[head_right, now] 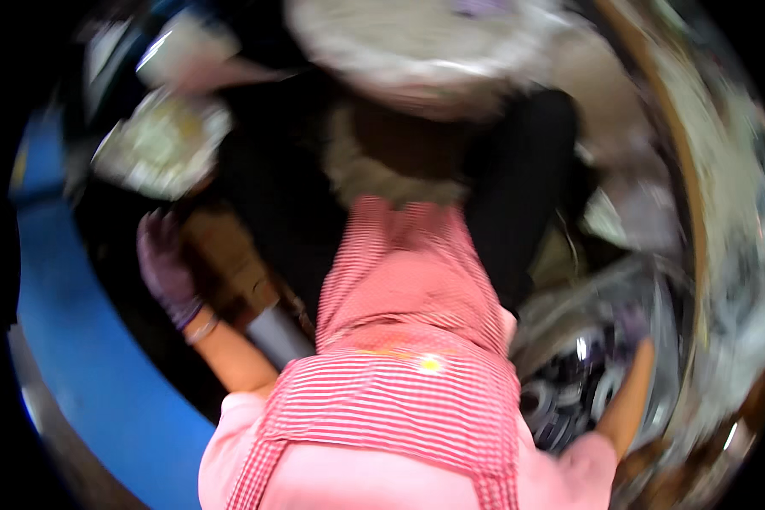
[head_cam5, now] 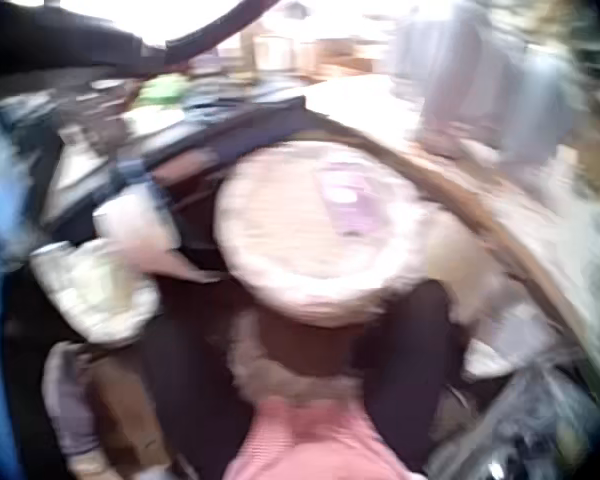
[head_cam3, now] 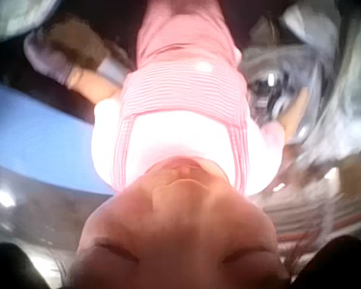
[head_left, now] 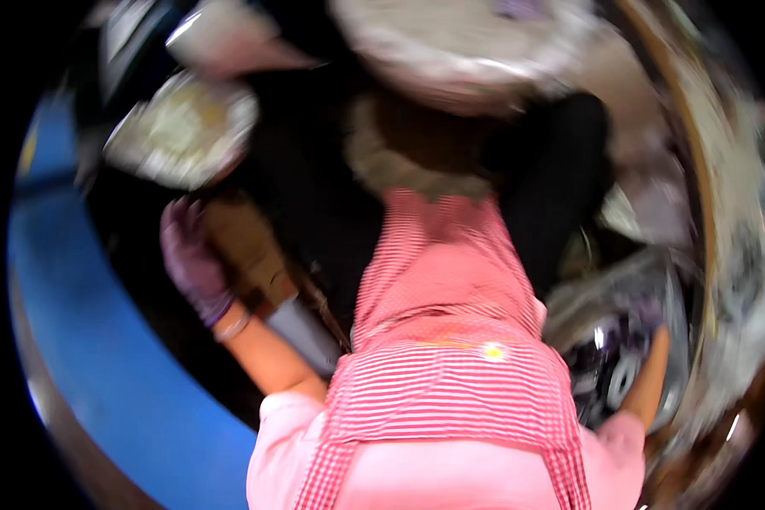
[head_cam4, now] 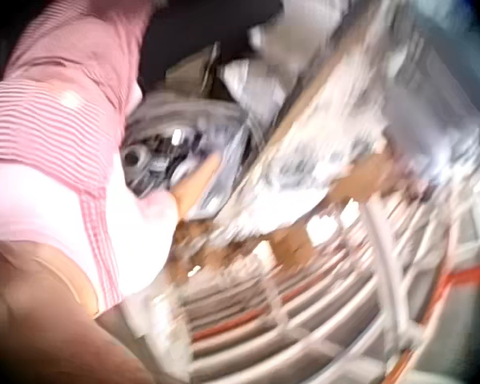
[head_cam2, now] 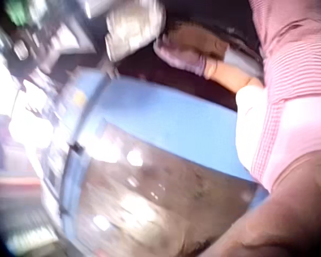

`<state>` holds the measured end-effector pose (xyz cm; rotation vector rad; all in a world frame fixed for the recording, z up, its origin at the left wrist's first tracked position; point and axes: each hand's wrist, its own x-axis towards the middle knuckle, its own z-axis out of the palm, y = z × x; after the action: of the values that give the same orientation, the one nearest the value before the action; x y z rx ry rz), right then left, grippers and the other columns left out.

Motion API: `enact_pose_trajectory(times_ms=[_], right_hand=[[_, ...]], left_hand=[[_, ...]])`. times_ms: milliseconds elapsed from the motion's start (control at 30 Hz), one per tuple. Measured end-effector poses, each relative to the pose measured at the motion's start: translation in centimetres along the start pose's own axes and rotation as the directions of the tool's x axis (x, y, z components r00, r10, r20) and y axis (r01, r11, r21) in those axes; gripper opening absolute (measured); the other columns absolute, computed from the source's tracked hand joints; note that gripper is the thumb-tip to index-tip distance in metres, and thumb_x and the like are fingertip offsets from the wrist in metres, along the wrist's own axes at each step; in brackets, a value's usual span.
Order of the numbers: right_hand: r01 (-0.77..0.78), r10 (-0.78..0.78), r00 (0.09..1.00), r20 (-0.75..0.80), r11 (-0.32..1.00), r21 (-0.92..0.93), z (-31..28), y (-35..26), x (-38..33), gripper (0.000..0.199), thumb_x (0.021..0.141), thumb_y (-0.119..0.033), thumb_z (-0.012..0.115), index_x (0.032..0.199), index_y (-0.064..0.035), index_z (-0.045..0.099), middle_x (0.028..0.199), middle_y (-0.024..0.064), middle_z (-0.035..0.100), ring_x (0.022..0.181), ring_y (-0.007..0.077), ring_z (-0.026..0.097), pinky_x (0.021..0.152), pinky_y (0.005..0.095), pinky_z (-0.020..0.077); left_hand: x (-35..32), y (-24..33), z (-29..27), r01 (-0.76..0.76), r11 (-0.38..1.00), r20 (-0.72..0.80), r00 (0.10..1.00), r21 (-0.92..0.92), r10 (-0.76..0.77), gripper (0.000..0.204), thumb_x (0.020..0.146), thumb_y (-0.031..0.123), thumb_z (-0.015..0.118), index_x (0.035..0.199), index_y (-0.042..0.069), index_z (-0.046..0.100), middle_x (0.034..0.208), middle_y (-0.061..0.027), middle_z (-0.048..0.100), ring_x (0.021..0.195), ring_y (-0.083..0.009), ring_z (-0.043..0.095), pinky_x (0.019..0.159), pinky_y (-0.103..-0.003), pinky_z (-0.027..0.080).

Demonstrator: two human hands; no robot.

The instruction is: The person sits on the floor and assembles white electric kettles by inserting a white plastic ring into the base of each unit. They then apply a label to the side of the kettle and place the finished unit on a nearby table. The process is repeated for multiple kettles.

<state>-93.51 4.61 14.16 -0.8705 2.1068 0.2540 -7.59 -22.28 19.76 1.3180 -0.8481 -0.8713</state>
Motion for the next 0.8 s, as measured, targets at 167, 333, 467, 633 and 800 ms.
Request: enact_pose_trajectory(times_ms=[167,333,467,633,800], right_hand=[[0.112,-0.111,0.988,-0.111,0.994,0.0,-3.5,-10.7,1.0,0.049,0.095,-0.035,0.065,0.131,-0.0021,0.062,0.116,0.0156,0.065,0.091,0.0237,0.062,0.081,0.0364,0.0499],[0.567,-0.589,0.681,-0.436,0.8,-0.196,-4.8,-22.4,-1.8,0.045,0.102,-0.018,0.054,0.144,-0.0013,0.05,0.135,0.0162,0.06,0.117,0.0231,0.055,0.1,0.0355,0.0445],[0.631,-0.776,0.494,-0.392,0.63,-0.452,-4.9,-29.1,-3.9,0.042,0.103,-0.019,0.051,0.138,0.0034,0.054,0.139,0.0198,0.057,0.131,0.0339,0.052,0.109,0.042,0.0406],[0.616,-0.695,0.657,-0.293,0.718,-0.323,-3.5,-36.0,-6.0,0.041,0.101,-0.011,0.055,0.14,0.0,0.052,0.144,0.016,0.054,0.133,0.027,0.051,0.111,0.0368,0.04],[0.888,-0.944,0.287,-0.165,0.327,-0.323,-0.6,-43.3,-7.6,0.04,0.089,-0.002,0.066,0.129,-0.0013,0.061,0.132,0.0155,0.061,0.124,0.0308,0.058,0.109,0.038,0.0424]], left_hand=[[-8.1,-11.0,-16.2,0.243,0.927,-0.855,0.501,0.285,0.131,0.055,0.095,0.041,0.064,0.132,0.0,0.057,0.126,-0.014,0.063,0.12,-0.0294,0.058,0.105,-0.043,0.044],[-25.4,-22.6,-24.4,0.831,0.555,-0.94,-0.224,-0.047,0.256,0.077,0.085,0.056,0.072,0.129,-0.006,0.057,0.125,-0.0222,0.063,0.118,-0.0357,0.059,0.101,-0.045,0.047],[-33.4,-26.9,-23.6,0.775,0.507,-0.914,-0.4,-0.378,-0.07,0.078,0.085,0.054,0.072,0.134,-0.003,0.052,0.131,-0.0209,0.058,0.123,-0.0359,0.054,0.104,-0.047,0.045],[-33.5,-28.3,-22.6,0.611,0.629,-0.874,-0.389,-0.481,-0.29,0.08,0.084,0.052,0.073,0.139,0.0,0.047,0.139,-0.0192,0.052,0.13,-0.0361,0.048,0.108,-0.05,0.043],[-27.6,-28.5,-20.7,0.059,0.843,-0.843,-0.116,-0.534,-0.526,0.084,0.084,0.05,0.074,0.145,0.003,0.042,0.147,-0.0175,0.045,0.137,-0.0363,0.041,0.112,-0.053,0.04]])
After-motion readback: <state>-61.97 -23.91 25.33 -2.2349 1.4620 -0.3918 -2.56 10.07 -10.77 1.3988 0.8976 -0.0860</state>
